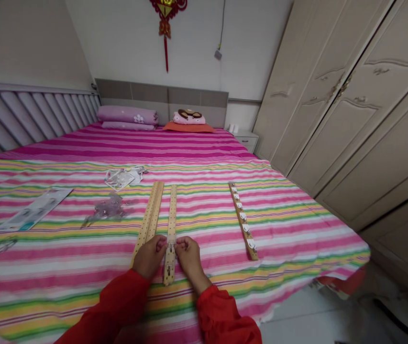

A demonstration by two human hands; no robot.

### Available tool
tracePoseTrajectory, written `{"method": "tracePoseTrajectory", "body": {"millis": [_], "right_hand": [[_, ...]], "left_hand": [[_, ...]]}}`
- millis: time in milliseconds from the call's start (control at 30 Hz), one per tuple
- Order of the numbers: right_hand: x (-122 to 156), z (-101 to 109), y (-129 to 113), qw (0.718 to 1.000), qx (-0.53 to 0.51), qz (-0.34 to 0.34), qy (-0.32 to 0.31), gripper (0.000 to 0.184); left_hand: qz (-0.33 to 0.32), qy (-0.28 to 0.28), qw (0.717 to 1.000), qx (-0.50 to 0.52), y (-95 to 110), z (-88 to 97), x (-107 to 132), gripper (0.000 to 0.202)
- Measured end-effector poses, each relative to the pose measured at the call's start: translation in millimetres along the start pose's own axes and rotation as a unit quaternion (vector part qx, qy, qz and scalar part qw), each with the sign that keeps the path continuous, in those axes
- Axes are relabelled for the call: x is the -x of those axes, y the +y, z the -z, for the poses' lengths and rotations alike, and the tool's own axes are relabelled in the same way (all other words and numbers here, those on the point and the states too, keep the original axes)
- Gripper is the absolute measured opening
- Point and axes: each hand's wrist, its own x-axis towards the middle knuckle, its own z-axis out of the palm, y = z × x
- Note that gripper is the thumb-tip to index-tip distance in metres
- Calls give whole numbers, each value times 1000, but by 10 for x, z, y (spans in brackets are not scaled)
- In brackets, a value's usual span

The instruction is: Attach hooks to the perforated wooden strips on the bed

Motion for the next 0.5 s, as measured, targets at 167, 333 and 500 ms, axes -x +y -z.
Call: {"method": "tracePoseTrajectory", "body": {"millis": [167,333,500], "right_hand": [[-2,-7,-6,1000,-3,-1,6,18],[-24,-12,10,1000,-4,-12,5,21],[-2,6,30,999,29,15,6,23]], "left_hand": [[-14,-7,999,-44,6,-2,5,15],[-37,2,996,-84,-37,-19,6,24],[-135,28,983,-120,-116,-55,-12,37]]}}
